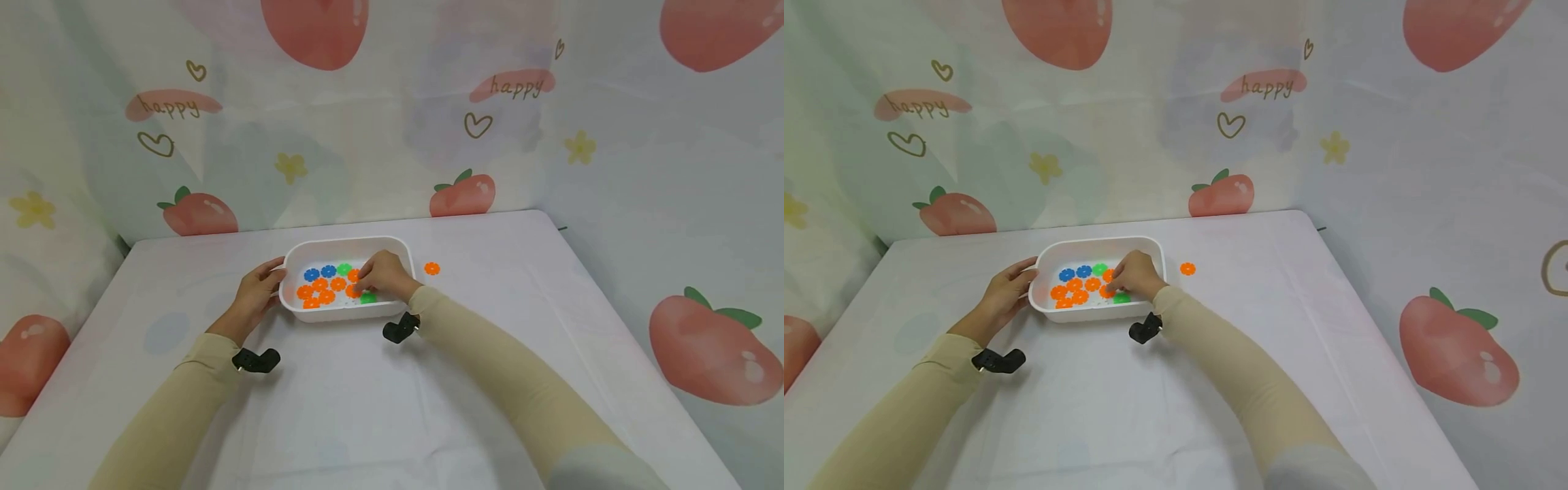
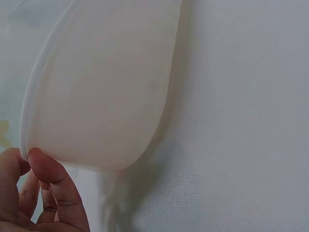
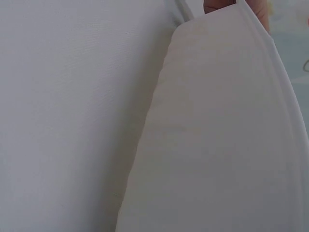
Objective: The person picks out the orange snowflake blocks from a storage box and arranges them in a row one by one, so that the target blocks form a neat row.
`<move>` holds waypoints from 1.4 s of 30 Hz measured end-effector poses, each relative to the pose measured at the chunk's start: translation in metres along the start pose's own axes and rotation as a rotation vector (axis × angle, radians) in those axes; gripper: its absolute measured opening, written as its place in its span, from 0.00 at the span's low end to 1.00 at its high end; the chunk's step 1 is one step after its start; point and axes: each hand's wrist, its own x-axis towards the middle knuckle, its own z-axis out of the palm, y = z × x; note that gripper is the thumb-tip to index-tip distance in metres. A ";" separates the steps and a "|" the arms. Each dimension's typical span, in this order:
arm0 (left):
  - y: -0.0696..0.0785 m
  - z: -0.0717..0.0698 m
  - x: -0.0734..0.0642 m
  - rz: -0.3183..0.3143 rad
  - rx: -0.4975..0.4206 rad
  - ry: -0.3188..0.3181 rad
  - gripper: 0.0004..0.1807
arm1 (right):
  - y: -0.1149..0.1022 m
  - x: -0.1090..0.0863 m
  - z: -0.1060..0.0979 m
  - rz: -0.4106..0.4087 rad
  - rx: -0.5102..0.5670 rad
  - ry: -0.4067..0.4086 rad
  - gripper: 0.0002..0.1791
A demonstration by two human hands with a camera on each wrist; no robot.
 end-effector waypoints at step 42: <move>-0.001 0.001 0.000 0.007 -0.005 -0.003 0.27 | -0.002 -0.001 0.015 -0.061 -0.092 0.124 0.13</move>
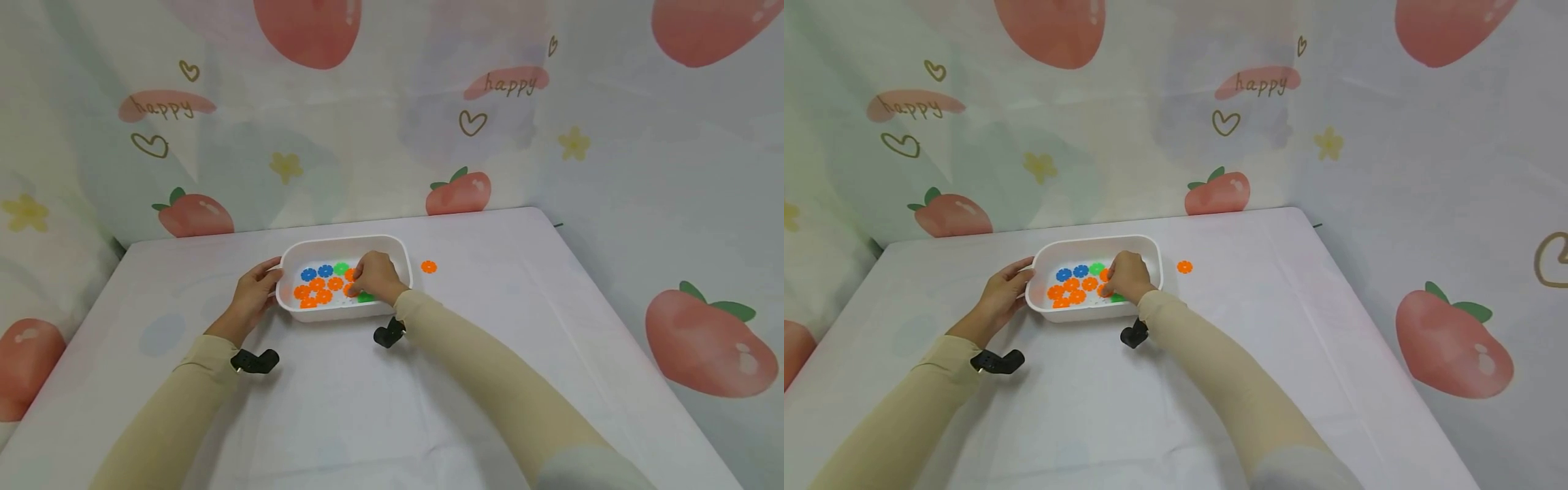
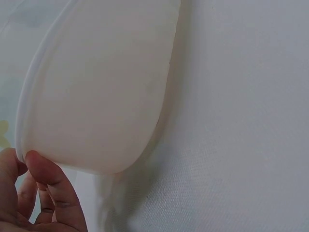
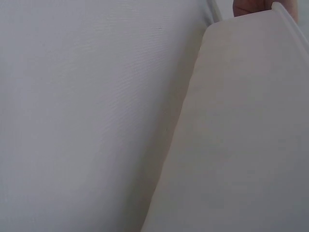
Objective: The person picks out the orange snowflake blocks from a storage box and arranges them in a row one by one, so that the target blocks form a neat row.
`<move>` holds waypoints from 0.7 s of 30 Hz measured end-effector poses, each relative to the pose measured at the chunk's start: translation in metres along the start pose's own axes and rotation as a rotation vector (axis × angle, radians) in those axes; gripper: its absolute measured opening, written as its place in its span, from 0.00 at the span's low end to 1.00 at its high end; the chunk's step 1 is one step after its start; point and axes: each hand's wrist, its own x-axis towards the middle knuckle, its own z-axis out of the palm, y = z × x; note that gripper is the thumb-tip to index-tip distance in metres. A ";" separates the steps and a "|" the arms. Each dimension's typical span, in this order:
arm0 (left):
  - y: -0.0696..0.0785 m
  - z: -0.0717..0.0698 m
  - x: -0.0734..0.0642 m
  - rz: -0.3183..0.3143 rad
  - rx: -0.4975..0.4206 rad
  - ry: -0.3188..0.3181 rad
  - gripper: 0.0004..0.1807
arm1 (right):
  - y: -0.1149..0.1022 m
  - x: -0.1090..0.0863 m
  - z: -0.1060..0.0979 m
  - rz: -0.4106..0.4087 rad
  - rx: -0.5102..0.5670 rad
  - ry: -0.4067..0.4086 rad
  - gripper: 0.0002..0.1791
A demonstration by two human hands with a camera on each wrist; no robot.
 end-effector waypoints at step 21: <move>-0.002 -0.001 0.004 -0.004 -0.017 0.011 0.27 | 0.002 0.000 -0.007 0.031 0.148 -0.015 0.13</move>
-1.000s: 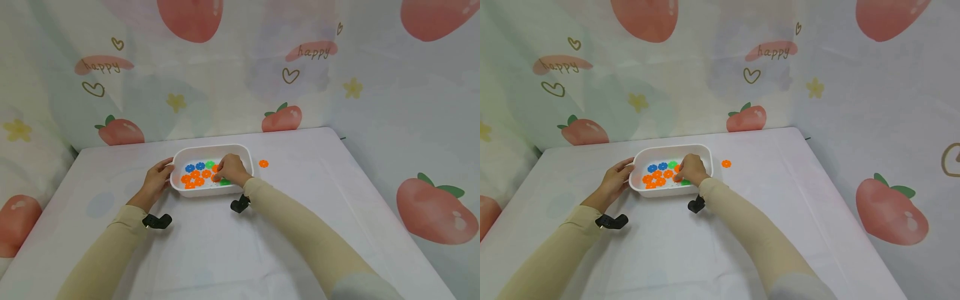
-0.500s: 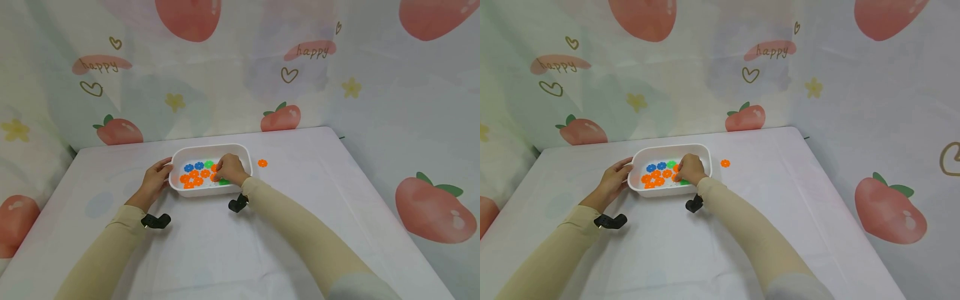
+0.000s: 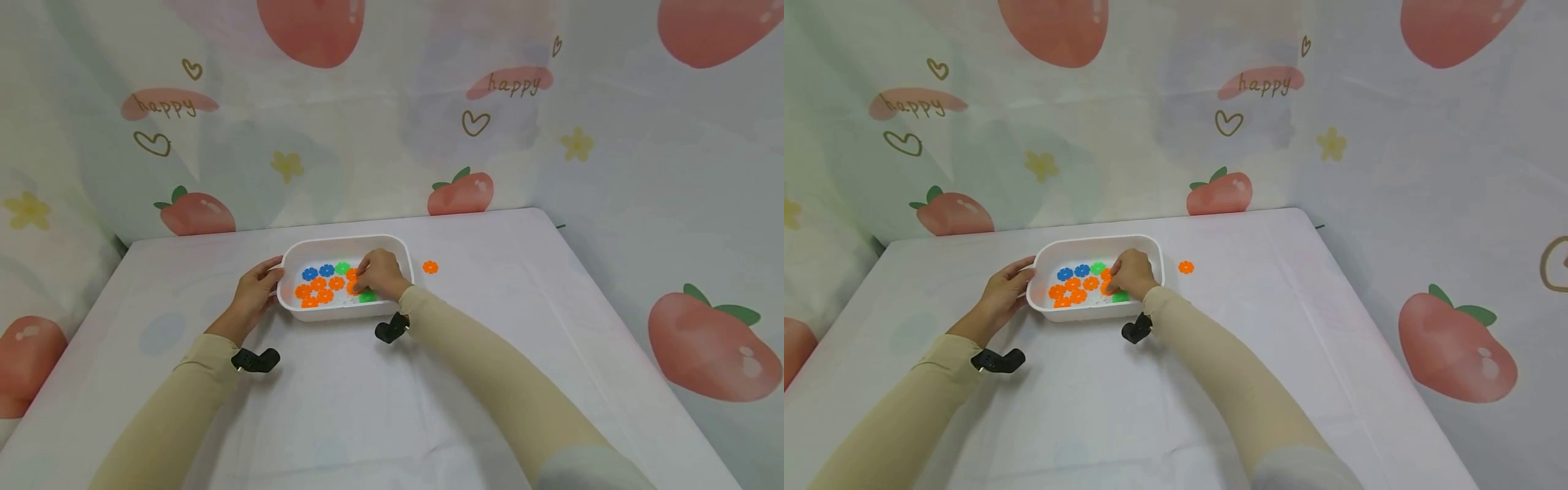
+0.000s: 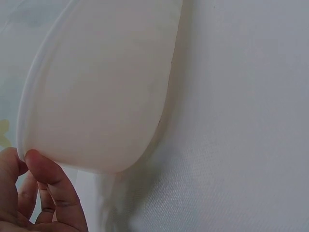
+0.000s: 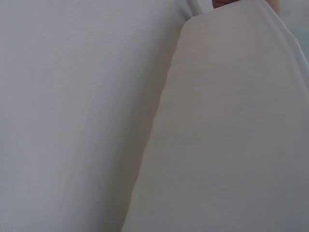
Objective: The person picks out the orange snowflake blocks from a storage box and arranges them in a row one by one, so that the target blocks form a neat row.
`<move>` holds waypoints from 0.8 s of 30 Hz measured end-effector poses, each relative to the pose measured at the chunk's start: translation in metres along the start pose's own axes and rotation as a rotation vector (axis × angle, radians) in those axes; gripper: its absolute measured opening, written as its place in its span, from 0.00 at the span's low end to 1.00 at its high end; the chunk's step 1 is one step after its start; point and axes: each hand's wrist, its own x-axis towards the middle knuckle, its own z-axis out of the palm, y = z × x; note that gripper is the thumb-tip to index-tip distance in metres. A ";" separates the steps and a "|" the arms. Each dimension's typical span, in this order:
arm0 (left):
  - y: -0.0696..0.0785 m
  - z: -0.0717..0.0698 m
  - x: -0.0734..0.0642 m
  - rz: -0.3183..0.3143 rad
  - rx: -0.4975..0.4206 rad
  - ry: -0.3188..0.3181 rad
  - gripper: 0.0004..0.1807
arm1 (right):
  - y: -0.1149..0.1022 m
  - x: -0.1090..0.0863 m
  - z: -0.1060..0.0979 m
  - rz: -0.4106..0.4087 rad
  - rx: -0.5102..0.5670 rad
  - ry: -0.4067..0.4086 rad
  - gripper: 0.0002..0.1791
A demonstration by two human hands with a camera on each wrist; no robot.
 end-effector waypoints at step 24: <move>0.002 0.000 -0.001 -0.009 0.013 0.000 0.26 | -0.003 0.011 -0.014 0.083 -0.035 -0.116 0.11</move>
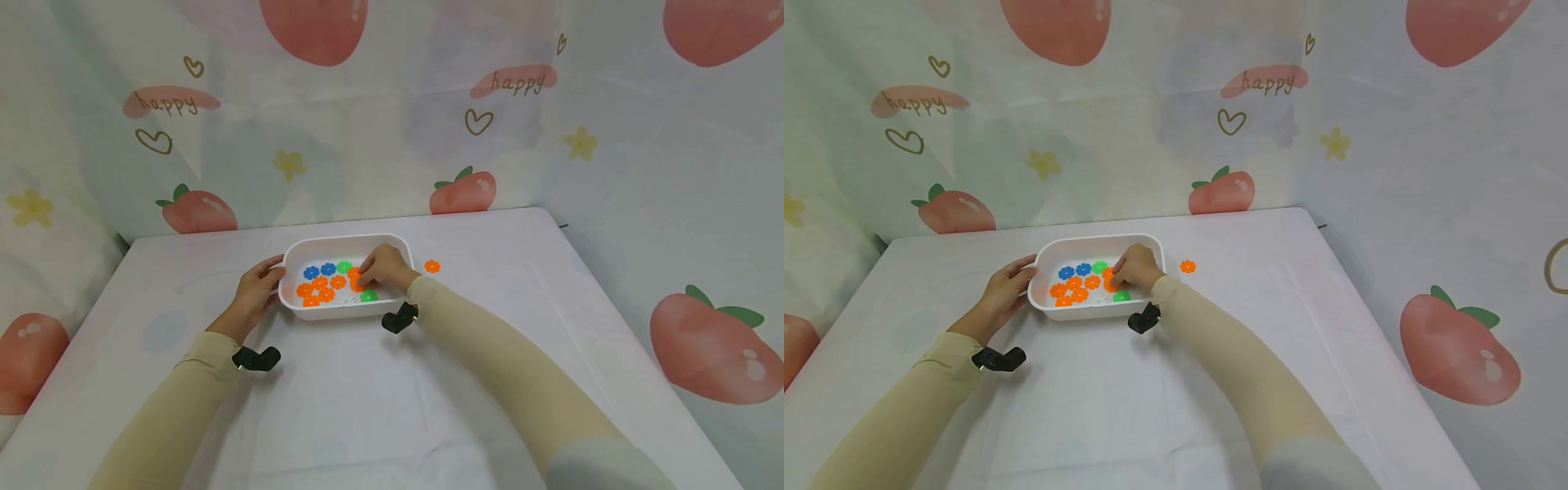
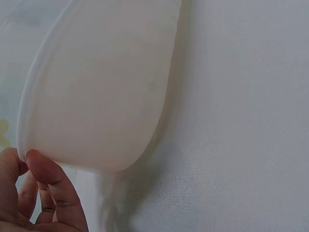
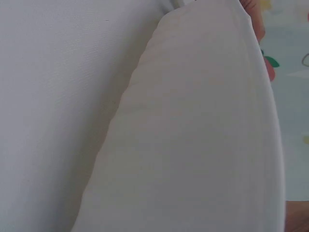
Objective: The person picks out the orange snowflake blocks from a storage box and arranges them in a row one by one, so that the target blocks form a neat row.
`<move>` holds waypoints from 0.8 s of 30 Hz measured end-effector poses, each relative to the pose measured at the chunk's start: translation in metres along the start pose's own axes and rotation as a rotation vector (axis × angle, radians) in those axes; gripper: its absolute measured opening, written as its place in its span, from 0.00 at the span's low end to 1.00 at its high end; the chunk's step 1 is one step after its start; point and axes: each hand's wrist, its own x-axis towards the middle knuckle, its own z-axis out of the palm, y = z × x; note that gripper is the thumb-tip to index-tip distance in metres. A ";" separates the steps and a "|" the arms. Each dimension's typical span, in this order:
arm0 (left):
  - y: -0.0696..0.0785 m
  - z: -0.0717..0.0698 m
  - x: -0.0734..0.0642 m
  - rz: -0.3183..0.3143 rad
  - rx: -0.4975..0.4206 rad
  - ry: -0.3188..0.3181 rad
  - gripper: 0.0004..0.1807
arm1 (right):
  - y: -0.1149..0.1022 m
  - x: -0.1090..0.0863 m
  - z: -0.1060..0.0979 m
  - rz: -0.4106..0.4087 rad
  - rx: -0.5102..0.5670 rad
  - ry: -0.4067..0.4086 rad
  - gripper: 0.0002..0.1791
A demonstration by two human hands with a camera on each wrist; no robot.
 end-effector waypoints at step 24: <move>-0.001 0.000 0.000 -0.005 0.009 0.006 0.27 | -0.011 -0.009 -0.019 0.048 -0.098 -0.114 0.13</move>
